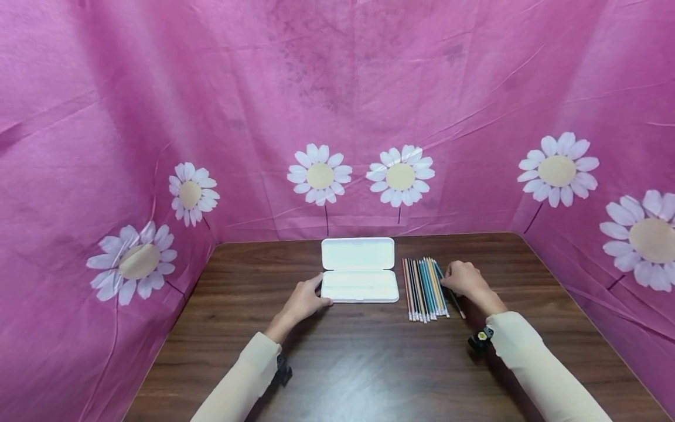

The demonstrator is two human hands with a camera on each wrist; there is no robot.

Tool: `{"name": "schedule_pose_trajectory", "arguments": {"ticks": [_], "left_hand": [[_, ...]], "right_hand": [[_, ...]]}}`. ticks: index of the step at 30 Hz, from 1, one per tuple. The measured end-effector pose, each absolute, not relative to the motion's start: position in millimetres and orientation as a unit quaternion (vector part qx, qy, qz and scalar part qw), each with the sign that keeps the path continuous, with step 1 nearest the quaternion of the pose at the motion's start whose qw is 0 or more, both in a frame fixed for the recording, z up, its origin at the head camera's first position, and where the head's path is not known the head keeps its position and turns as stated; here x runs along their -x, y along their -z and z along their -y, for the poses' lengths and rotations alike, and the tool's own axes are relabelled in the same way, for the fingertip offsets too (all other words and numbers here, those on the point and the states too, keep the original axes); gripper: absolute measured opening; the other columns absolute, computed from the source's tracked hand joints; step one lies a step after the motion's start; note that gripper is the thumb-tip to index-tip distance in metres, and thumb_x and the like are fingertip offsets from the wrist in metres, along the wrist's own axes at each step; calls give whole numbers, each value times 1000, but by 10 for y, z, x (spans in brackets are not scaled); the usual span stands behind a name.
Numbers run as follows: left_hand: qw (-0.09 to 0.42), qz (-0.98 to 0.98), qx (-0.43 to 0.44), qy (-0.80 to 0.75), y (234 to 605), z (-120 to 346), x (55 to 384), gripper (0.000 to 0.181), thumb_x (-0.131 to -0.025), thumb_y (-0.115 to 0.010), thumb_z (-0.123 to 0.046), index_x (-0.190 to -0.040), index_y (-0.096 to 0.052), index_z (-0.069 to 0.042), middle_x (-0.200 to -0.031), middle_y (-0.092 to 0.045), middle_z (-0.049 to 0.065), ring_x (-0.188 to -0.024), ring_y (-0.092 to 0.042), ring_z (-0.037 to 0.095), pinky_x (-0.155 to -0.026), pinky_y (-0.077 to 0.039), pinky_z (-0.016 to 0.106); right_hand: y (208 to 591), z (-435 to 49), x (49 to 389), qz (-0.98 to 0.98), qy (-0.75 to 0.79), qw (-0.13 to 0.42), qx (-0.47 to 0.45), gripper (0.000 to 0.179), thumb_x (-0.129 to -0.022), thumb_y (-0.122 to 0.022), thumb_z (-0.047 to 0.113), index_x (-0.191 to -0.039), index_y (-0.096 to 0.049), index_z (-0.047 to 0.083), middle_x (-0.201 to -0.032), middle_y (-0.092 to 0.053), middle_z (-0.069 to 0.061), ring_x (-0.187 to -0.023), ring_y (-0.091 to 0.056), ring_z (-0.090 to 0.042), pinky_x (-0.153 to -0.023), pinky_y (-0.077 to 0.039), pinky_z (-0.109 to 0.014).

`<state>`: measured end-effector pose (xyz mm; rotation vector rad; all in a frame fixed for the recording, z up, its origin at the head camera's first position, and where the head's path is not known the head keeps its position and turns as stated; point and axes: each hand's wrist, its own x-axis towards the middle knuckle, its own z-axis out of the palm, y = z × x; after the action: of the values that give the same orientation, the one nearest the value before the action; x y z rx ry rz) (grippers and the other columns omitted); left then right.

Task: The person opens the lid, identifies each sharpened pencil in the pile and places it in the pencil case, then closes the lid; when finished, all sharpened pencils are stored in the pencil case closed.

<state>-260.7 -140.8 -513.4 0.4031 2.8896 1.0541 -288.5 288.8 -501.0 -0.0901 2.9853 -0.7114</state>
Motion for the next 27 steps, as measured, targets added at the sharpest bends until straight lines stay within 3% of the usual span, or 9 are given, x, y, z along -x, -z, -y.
{"name": "schedule_pose_trajectory", "arguments": {"ticks": [9,15,20,27], "left_hand": [[14,-930,-135,-342,5135,1430,2620,82,-86,-89,-18,-152,-51,9,-149,-59,29,-136,-62,38,-115,-50,50],[22,-928,-129,-348,5120,1429,2603,83,-86,-89,-19,-153,-49,10,-152,-57,29,-137,-61,37,-116,-49,49],[19,-929,-133,-346,5124,1433,2611,83,-86,-89,-19,-153,-50,10,-151,-57,29,-136,-62,37,-115,-50,49],[19,-927,-133,-351,5128,1437,2621,83,-85,-90,-18,-152,-50,10,-151,-57,30,-137,-62,38,-115,-49,49]], "right_hand": [[4965,-2837,2833,-975,219,45,10,37,-85,-66,14,-55,-46,19,-48,-52,3,-47,-57,-16,-54,-45,-32],[4968,-2844,2830,-975,219,49,2,40,-87,-66,16,-55,-44,21,-47,-48,5,-46,-56,-15,-53,-44,-31],[4972,-2849,2833,-976,213,39,7,33,-91,-68,21,-64,-51,16,-58,-53,3,-56,-57,-17,-57,-43,-32],[4900,-2784,2843,-975,215,-25,45,16,-89,-70,21,-81,-62,10,-76,-64,-6,-71,-59,-24,-63,-46,-37]]}}
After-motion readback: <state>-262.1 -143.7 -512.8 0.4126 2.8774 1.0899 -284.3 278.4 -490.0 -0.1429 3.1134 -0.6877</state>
